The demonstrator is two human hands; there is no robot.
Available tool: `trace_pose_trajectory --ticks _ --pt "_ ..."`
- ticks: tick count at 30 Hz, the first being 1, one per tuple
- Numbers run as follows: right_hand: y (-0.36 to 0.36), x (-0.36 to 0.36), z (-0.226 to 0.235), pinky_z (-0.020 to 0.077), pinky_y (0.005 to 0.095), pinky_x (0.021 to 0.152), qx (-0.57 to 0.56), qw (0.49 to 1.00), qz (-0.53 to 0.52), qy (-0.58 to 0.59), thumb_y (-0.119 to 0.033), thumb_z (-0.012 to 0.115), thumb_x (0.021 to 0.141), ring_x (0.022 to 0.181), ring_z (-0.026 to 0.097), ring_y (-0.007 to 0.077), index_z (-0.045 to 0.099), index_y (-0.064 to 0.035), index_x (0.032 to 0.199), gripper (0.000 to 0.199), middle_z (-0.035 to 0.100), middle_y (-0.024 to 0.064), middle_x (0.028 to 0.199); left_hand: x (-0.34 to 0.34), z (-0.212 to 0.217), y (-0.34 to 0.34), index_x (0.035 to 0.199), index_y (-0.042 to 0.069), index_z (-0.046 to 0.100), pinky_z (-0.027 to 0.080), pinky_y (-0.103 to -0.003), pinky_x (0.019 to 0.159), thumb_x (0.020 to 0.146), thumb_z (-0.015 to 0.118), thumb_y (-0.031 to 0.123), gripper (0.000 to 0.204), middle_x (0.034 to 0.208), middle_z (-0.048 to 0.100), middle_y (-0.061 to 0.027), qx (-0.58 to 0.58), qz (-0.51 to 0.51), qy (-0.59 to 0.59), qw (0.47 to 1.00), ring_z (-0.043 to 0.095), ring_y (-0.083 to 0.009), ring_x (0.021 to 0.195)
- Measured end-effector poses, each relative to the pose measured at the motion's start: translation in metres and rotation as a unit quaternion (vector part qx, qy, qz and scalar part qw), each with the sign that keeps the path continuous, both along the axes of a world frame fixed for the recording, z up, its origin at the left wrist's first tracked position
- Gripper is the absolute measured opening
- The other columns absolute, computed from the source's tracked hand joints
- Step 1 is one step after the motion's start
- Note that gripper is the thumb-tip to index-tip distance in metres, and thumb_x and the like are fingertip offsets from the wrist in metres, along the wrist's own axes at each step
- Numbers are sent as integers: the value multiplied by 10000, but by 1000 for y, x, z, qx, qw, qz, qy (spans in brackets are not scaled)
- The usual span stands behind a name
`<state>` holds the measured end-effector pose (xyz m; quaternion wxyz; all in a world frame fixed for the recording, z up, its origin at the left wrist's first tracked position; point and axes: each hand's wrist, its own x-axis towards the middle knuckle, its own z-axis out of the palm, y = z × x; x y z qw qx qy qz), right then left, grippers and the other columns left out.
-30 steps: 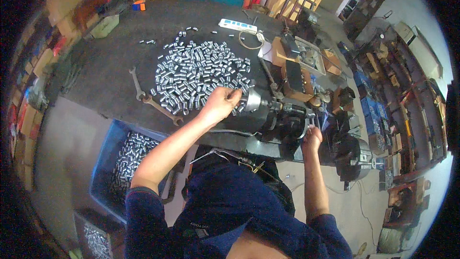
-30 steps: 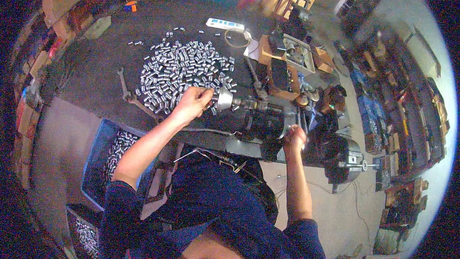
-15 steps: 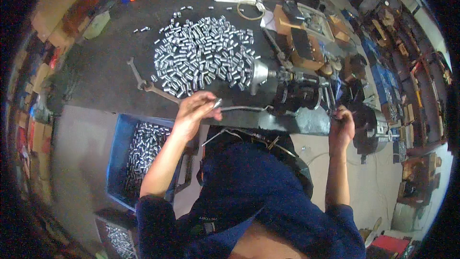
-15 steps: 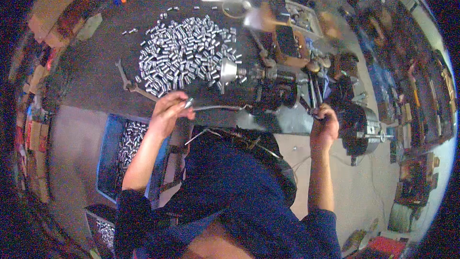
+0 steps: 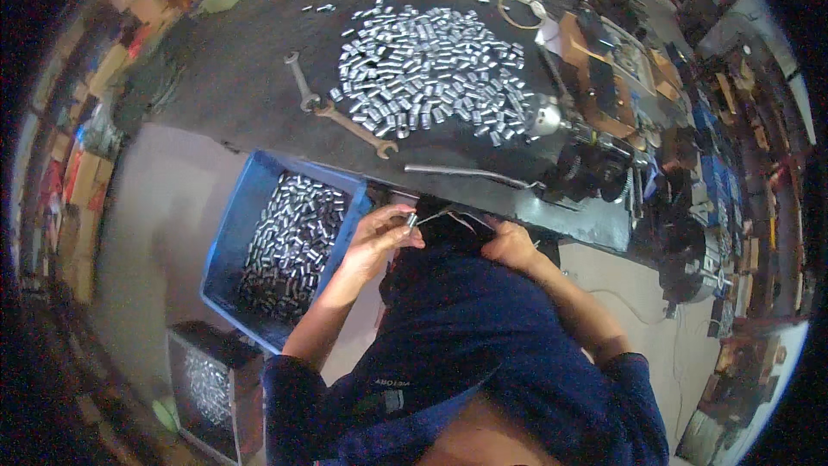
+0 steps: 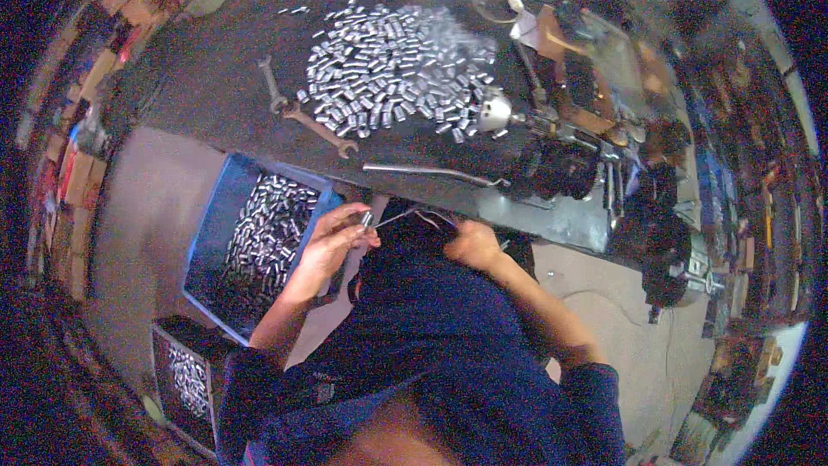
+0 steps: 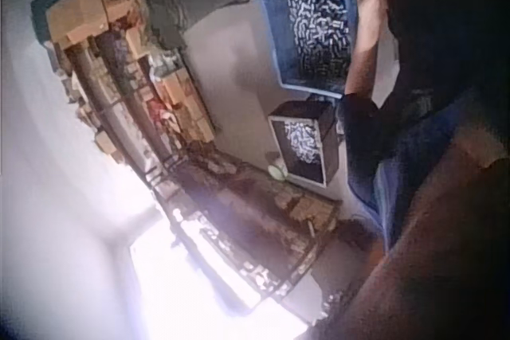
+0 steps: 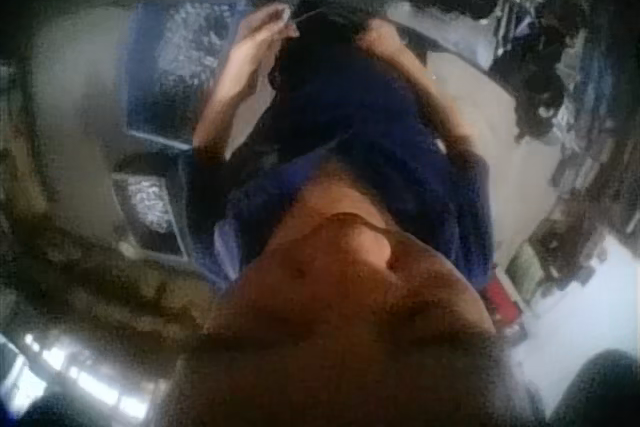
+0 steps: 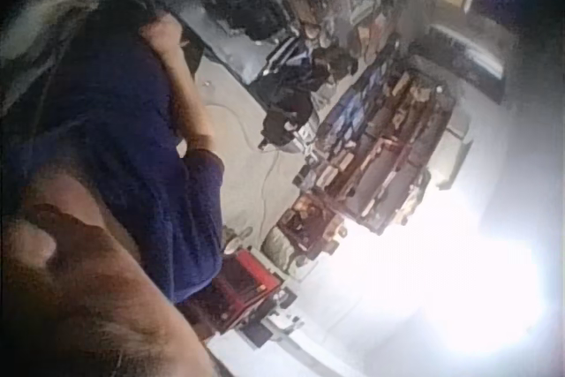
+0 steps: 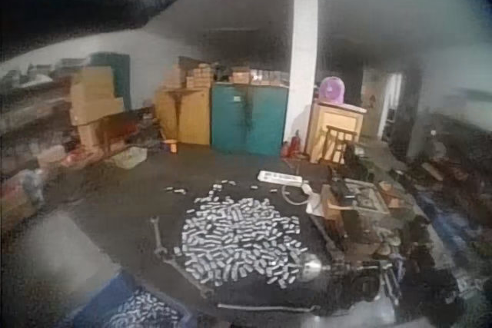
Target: The person repeatedly picks small cylindrical metal parts from a pile on the workbench, inserts them into a bench-mounted drill press, and operates the lever to process each part. The processed parts are dropped into a blue bin below. The person occasionally uses a wrench to adjust the machine.
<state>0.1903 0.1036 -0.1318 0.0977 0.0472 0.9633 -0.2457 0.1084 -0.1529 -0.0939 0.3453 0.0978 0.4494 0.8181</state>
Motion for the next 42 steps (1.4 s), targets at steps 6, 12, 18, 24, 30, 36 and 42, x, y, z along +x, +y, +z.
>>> trace_pose_trajectory --ticks 6,12,18,24,30,36,42 --pt "-17 -10 6 454 366 724 -84 991 85 62 -253 587 571 805 561 323 574 -31 885 385 581 191 858 -3 -17 -17 1018 -26 468 483 -374 690 788 553 115 283 766 572 -163 21 69 -28 997 588 -261 711" --pt "-32 -38 18 449 376 669 -107 976 163 -93 -230 569 594 750 555 316 579 -13 720 251 577 184 785 -7 -21 -26 1000 -45 468 481 -406 708 798 553 170 307 841 576 -202 64 89 -56 992 600 -289 721" --pt "7 6 108 435 343 709 -157 975 138 68 -97 611 588 751 555 267 538 24 992 428 585 156 853 -6 -1 -37 1004 -51 478 459 -376 768 805 535 159 294 855 581 -187 39 109 -20 993 594 -276 794" --pt "7 27 139 414 250 652 -424 889 -28 -169 -43 579 632 717 508 102 543 -39 990 360 573 48 789 -4 -23 -12 986 -41 487 458 -397 775 817 517 202 297 854 581 -215 105 60 -105 987 595 -303 794" --pt "11 20 119 408 267 595 -249 963 27 -100 -46 512 675 628 478 116 546 -41 958 286 515 -14 679 -2 -53 14 1009 -34 469 462 -382 763 827 511 195 296 891 573 -222 54 47 -111 991 580 -300 837" --pt "25 22 71 410 310 573 -155 984 84 3 -66 549 630 623 509 188 565 -17 847 223 552 101 661 -4 -63 16 912 -43 541 467 -273 703 770 584 108 212 816 609 -146 -312 54 289 904 598 -191 781" --pt "14 7 77 426 354 536 -166 974 132 78 -57 578 572 586 533 266 505 -46 642 102 525 123 609 -13 -50 16 901 -25 562 466 -294 561 702 642 104 250 800 597 -187 -398 10 550 734 612 -193 692"
